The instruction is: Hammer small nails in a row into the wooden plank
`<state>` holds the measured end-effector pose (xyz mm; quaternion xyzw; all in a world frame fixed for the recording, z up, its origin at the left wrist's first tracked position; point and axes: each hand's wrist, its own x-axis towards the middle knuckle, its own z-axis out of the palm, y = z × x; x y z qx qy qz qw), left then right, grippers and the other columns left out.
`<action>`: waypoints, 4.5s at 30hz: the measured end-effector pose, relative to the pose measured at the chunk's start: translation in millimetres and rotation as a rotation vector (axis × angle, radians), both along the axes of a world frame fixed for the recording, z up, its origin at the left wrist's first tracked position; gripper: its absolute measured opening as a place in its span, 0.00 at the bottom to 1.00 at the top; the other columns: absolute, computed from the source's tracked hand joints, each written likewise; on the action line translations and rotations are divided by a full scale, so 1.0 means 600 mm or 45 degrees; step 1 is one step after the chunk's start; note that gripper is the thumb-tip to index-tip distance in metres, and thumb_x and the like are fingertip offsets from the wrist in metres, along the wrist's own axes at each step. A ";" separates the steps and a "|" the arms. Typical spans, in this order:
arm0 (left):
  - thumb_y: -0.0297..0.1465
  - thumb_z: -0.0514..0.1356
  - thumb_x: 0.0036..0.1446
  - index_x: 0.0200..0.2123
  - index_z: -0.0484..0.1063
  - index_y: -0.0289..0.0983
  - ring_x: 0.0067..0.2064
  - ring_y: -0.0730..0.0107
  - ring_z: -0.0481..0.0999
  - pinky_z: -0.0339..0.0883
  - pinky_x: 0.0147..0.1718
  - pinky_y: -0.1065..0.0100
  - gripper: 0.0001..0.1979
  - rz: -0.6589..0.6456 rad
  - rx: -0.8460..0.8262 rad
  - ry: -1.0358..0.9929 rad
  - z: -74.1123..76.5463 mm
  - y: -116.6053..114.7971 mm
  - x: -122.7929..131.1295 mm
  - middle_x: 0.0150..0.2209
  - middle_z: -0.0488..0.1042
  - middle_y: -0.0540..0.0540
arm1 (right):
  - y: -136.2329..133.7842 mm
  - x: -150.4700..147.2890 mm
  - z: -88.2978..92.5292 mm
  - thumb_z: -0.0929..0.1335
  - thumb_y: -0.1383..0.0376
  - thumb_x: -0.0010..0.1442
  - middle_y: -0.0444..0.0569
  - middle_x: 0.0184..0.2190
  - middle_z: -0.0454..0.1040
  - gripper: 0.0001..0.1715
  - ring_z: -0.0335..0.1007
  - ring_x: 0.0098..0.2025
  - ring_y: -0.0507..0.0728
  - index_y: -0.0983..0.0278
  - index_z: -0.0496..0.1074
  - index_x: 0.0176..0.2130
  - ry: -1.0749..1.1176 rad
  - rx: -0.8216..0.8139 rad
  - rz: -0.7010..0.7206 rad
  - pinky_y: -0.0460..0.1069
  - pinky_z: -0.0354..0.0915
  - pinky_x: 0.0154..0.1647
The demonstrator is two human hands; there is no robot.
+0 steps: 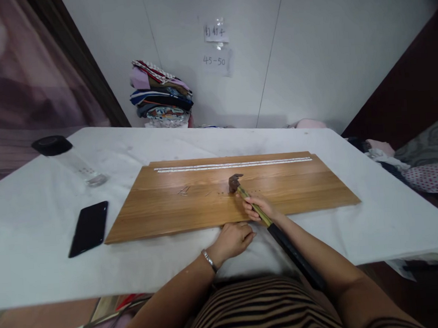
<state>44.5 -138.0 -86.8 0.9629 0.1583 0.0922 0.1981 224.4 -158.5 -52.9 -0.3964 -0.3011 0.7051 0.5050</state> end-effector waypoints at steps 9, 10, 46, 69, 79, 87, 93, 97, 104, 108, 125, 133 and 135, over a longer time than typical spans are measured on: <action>0.36 0.55 0.70 0.34 0.78 0.38 0.36 0.66 0.79 0.66 0.36 0.67 0.15 -0.005 -0.007 -0.009 -0.003 0.000 0.001 0.34 0.80 0.45 | 0.000 -0.004 0.006 0.71 0.58 0.60 0.33 0.22 0.60 0.20 0.47 0.13 0.46 0.59 0.67 0.51 0.006 0.030 0.017 0.42 0.46 0.11; 0.36 0.55 0.70 0.34 0.78 0.38 0.36 0.66 0.79 0.66 0.36 0.67 0.15 -0.007 -0.002 -0.004 -0.002 0.000 0.001 0.34 0.80 0.45 | 0.000 -0.004 0.005 0.71 0.59 0.60 0.33 0.22 0.60 0.20 0.47 0.13 0.46 0.59 0.67 0.51 0.003 0.022 0.016 0.42 0.46 0.11; 0.37 0.54 0.71 0.35 0.79 0.38 0.36 0.65 0.80 0.67 0.36 0.67 0.16 0.001 0.028 0.019 -0.006 0.002 0.001 0.36 0.82 0.44 | 0.000 -0.006 -0.002 0.72 0.58 0.58 0.32 0.21 0.62 0.24 0.49 0.13 0.45 0.61 0.67 0.51 0.058 0.014 -0.024 0.43 0.44 0.11; 0.36 0.54 0.71 0.35 0.79 0.37 0.36 0.66 0.80 0.67 0.35 0.67 0.16 -0.014 0.059 0.010 -0.007 0.001 0.002 0.35 0.82 0.45 | 0.000 -0.006 0.009 0.71 0.58 0.59 0.32 0.21 0.60 0.23 0.49 0.13 0.46 0.61 0.66 0.52 0.031 0.041 -0.013 0.43 0.46 0.11; 0.37 0.54 0.71 0.35 0.79 0.37 0.36 0.66 0.80 0.68 0.36 0.67 0.17 -0.003 0.025 0.032 -0.002 0.001 0.001 0.35 0.82 0.44 | -0.001 -0.007 0.010 0.71 0.59 0.59 0.32 0.21 0.61 0.22 0.48 0.13 0.46 0.61 0.67 0.51 0.044 0.028 -0.024 0.42 0.46 0.11; 0.36 0.54 0.70 0.34 0.78 0.38 0.36 0.65 0.80 0.67 0.35 0.67 0.16 -0.011 0.014 -0.020 -0.004 0.001 0.000 0.34 0.81 0.45 | 0.003 -0.006 0.006 0.70 0.59 0.61 0.33 0.21 0.60 0.18 0.47 0.13 0.46 0.60 0.67 0.49 0.030 -0.028 -0.027 0.42 0.46 0.11; 0.36 0.54 0.71 0.35 0.78 0.37 0.35 0.66 0.79 0.66 0.35 0.67 0.17 -0.004 0.009 0.024 -0.004 0.001 0.001 0.34 0.81 0.45 | 0.000 -0.005 0.009 0.71 0.59 0.60 0.33 0.21 0.61 0.21 0.49 0.13 0.46 0.60 0.67 0.51 0.041 0.015 -0.018 0.42 0.47 0.12; 0.37 0.54 0.71 0.36 0.79 0.37 0.35 0.66 0.79 0.67 0.36 0.67 0.17 -0.003 0.011 0.035 -0.002 0.001 0.001 0.35 0.81 0.45 | 0.002 -0.004 0.005 0.70 0.59 0.61 0.33 0.21 0.60 0.19 0.48 0.13 0.46 0.60 0.66 0.50 0.017 -0.014 -0.006 0.42 0.46 0.11; 0.37 0.54 0.71 0.35 0.79 0.37 0.36 0.66 0.79 0.66 0.36 0.67 0.17 -0.014 0.035 0.020 -0.002 0.001 0.001 0.34 0.81 0.45 | -0.001 -0.007 0.010 0.71 0.58 0.60 0.32 0.21 0.60 0.22 0.48 0.13 0.45 0.60 0.67 0.51 0.038 0.014 -0.024 0.43 0.46 0.11; 0.37 0.54 0.70 0.35 0.79 0.38 0.35 0.67 0.79 0.66 0.35 0.67 0.16 0.004 0.016 0.009 -0.001 0.001 0.000 0.34 0.81 0.45 | 0.002 -0.006 0.013 0.71 0.59 0.60 0.33 0.21 0.61 0.20 0.48 0.13 0.46 0.60 0.67 0.51 0.039 -0.013 -0.008 0.43 0.46 0.11; 0.37 0.54 0.70 0.34 0.78 0.38 0.36 0.66 0.79 0.67 0.36 0.67 0.16 -0.008 0.013 -0.021 -0.006 0.001 0.000 0.34 0.81 0.45 | 0.000 -0.007 0.007 0.71 0.59 0.61 0.32 0.21 0.60 0.20 0.48 0.13 0.46 0.60 0.67 0.50 0.037 -0.021 -0.025 0.42 0.44 0.11; 0.37 0.54 0.70 0.34 0.78 0.38 0.34 0.66 0.79 0.67 0.35 0.67 0.17 0.001 -0.003 -0.015 -0.007 0.002 0.000 0.33 0.80 0.45 | 0.001 -0.004 0.008 0.71 0.59 0.61 0.33 0.21 0.60 0.20 0.48 0.13 0.46 0.60 0.67 0.51 0.039 -0.005 -0.023 0.43 0.45 0.11; 0.37 0.54 0.70 0.34 0.78 0.38 0.35 0.66 0.79 0.67 0.35 0.67 0.16 -0.004 -0.001 -0.014 -0.007 0.002 0.000 0.34 0.80 0.45 | 0.001 -0.004 0.005 0.71 0.59 0.60 0.32 0.21 0.60 0.20 0.48 0.13 0.46 0.60 0.67 0.50 0.034 -0.016 -0.020 0.43 0.45 0.11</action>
